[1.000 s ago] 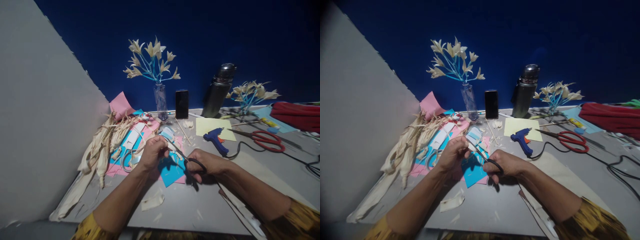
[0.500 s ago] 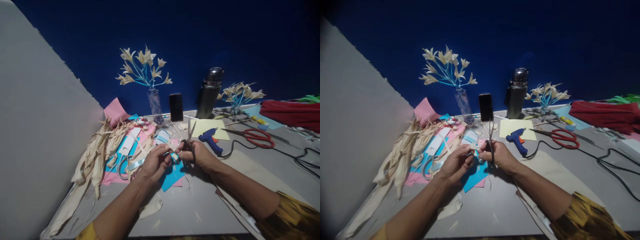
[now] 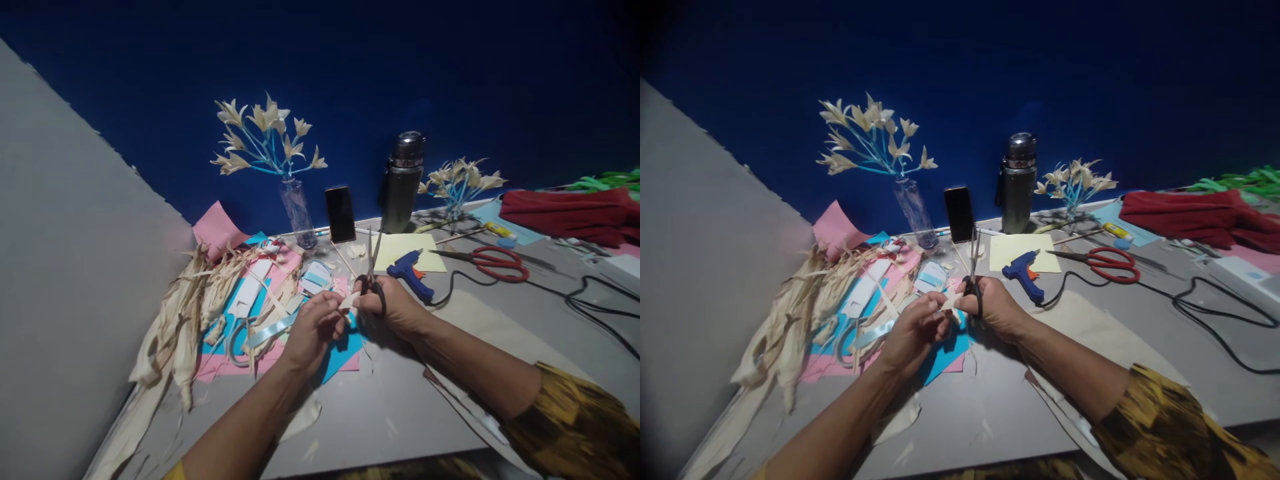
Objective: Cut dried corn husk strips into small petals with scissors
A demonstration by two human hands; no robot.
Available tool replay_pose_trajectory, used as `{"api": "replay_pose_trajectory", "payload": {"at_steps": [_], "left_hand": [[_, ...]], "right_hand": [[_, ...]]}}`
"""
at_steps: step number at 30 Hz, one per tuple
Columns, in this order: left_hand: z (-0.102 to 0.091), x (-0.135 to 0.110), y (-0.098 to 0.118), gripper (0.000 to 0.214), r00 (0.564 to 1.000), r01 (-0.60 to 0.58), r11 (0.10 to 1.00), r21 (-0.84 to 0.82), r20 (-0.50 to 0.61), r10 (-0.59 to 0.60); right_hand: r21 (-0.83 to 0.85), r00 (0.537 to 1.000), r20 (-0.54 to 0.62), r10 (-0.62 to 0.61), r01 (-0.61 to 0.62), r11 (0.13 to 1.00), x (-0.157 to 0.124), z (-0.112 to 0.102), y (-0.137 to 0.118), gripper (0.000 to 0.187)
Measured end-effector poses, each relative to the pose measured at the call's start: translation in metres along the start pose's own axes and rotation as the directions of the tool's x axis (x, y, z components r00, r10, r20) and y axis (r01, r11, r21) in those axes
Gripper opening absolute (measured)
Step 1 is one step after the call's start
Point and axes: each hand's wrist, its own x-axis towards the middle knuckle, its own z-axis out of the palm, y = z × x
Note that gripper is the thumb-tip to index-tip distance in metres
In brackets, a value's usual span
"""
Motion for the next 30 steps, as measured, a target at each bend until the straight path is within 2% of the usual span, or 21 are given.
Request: {"api": "replay_pose_trajectory", "payload": {"at_steps": [3, 8, 11, 13, 17, 20, 24, 26, 30], "left_hand": [[-0.001, 0.001, 0.001, 0.023, 1.0, -0.026, 0.996, 0.085, 0.006, 0.025], [0.001, 0.003, -0.001, 0.026, 1.0, 0.015, 1.0, 0.006, 0.028, -0.015], [0.002, 0.002, -0.004, 0.028, 0.998, -0.009, 1.0, 0.028, 0.055, 0.007], [0.002, 0.002, -0.006, 0.03, 0.997, -0.033, 0.998, 0.054, 0.069, 0.029], [0.001, 0.003, -0.007, 0.031, 0.99, -0.054, 0.997, 0.05, 0.131, 0.047], [-0.003, 0.003, -0.002, 0.028, 0.982, -0.027, 0.999, 0.043, 0.189, 0.018], [-0.009, 0.004, 0.006, 0.022, 0.971, 0.029, 1.0, 0.002, 0.237, -0.029], [-0.011, 0.004, 0.008, 0.02, 0.969, 0.03, 1.0, -0.009, 0.246, -0.027], [-0.012, 0.004, 0.009, 0.018, 0.976, 0.016, 0.999, 0.041, 0.214, -0.024]], "right_hand": [[-0.024, 1.0, 0.023, 0.0, 0.0, 1.0, 0.0, 0.0, -0.001, 0.026], [0.039, 0.998, 0.066, -0.024, 0.022, 0.999, -0.001, 0.003, -0.001, 0.028], [0.07, 0.998, 0.058, -0.008, 0.004, 0.998, -0.003, 0.007, -0.002, 0.032], [0.048, 0.998, 0.054, -0.022, 0.019, 0.999, -0.004, 0.008, -0.003, 0.029], [0.017, 0.995, 0.084, -0.058, 0.056, 0.998, -0.004, 0.008, -0.004, 0.024], [0.087, 0.995, 0.095, -0.038, 0.029, 0.996, -0.002, 0.003, -0.007, 0.026], [0.152, 0.998, 0.01, -0.065, 0.062, 0.986, 0.002, -0.006, -0.013, 0.027], [0.136, 0.997, -0.017, -0.079, 0.081, 0.987, 0.002, -0.007, -0.016, 0.028], [0.027, 0.998, 0.048, -0.033, 0.032, 0.999, -0.003, -0.002, -0.019, 0.031]]}}
